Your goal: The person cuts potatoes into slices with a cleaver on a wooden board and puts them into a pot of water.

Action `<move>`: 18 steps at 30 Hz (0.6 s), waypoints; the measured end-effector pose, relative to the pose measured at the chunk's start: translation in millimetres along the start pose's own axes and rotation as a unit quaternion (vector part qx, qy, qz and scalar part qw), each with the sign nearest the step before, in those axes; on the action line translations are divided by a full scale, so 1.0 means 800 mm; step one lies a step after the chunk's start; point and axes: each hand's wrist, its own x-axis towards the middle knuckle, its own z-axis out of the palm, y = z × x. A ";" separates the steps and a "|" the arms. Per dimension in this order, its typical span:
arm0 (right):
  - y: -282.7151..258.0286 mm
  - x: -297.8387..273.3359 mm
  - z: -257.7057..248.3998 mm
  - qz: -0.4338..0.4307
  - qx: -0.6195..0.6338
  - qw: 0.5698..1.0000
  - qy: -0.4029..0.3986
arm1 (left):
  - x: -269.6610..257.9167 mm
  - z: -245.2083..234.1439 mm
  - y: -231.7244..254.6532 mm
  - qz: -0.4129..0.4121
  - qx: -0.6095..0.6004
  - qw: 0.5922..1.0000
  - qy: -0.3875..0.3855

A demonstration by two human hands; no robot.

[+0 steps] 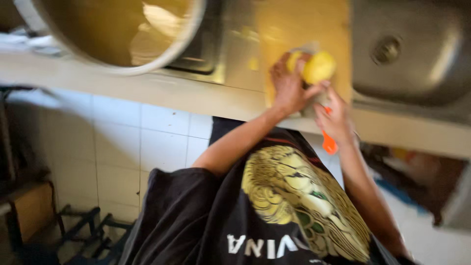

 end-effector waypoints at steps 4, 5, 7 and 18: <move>-0.105 -0.007 0.029 -0.015 0.065 0.997 -0.028 | 0.038 -0.105 0.007 0.030 -0.031 0.997 0.069; -0.134 -0.001 0.041 -0.025 0.063 0.997 -0.034 | 0.053 -0.134 -0.001 0.066 -0.012 0.992 0.109; -0.190 0.006 0.072 -0.073 0.058 0.993 -0.069 | 0.079 -0.193 -0.025 0.104 0.007 0.983 0.153; -0.320 0.082 0.244 -0.028 0.178 0.976 -0.125 | 0.258 -0.367 -0.318 0.088 -0.041 0.995 -0.035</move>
